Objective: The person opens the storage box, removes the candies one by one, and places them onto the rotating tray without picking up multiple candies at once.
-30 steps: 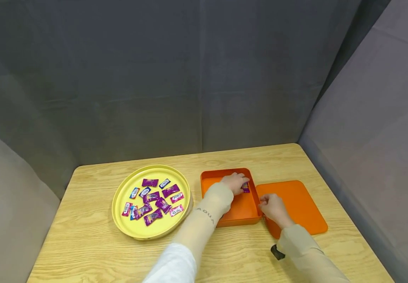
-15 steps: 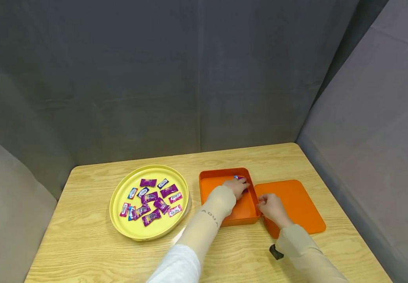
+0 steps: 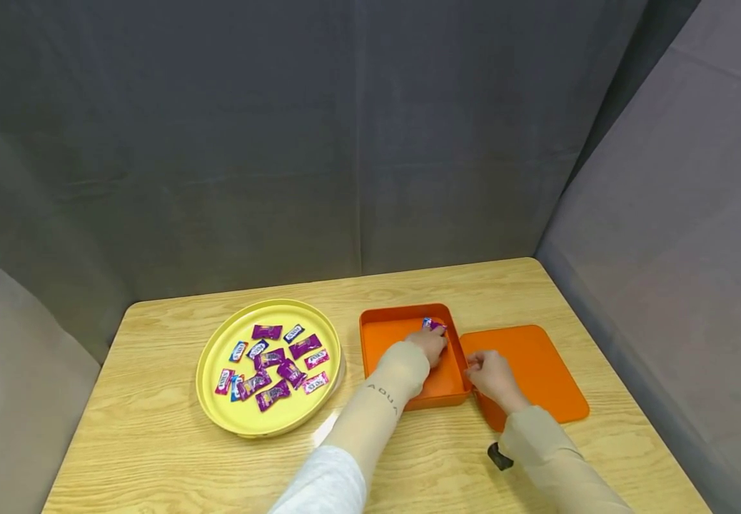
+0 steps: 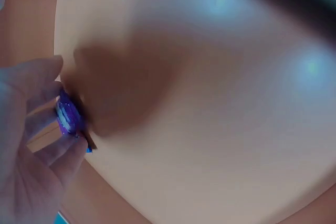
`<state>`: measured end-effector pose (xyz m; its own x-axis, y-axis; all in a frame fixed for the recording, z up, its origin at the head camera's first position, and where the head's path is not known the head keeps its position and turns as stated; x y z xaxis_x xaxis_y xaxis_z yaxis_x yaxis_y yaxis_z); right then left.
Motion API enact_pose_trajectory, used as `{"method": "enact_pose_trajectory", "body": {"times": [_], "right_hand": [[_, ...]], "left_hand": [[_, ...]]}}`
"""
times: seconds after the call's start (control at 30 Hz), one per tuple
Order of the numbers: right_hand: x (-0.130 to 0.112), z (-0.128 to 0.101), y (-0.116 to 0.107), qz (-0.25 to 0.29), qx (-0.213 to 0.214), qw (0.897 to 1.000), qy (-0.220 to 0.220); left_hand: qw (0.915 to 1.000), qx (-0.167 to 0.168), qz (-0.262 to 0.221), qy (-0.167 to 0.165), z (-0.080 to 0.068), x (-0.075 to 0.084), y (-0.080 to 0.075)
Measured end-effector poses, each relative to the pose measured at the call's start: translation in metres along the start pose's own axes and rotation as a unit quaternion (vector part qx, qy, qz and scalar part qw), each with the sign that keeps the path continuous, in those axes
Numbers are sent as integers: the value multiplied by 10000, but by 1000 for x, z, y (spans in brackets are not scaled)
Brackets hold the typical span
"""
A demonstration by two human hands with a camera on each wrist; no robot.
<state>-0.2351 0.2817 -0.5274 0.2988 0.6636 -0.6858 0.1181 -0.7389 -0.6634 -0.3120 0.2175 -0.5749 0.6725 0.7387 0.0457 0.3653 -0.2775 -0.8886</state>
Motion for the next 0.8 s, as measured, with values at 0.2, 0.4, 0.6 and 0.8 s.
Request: {"method": "enact_pose_trajectory", "body": {"times": [0.2, 0.4, 0.6, 0.8], "right_hand": [[-2, -1, 0, 8, -22, 10000, -25], [0, 0, 1, 3, -66, 9999, 79], [1, 0, 1, -33, -50, 9999, 85], [2, 0, 1, 20, -88, 9999, 80]], "left_hand": [[9990, 121, -413, -99, -4, -5, -4], [9987, 294, -401, -94, -8, -8, -5], [9983, 401, -420, -97, -11, -10, -6], [9861, 379, -1581, -345, -19, -18, -2]]}}
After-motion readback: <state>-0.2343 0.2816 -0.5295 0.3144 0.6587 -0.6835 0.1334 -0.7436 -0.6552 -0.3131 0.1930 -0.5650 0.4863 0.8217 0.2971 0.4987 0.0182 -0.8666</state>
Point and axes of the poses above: each hand's wrist, its own z-axis towards the middle knuckle, its own y-axis out of the palm, x = y × z, the point moved 10 cm from there along z, towards the middle knuckle, and after that the axes turned 4 degrees about -x, right-handed, at the moved point
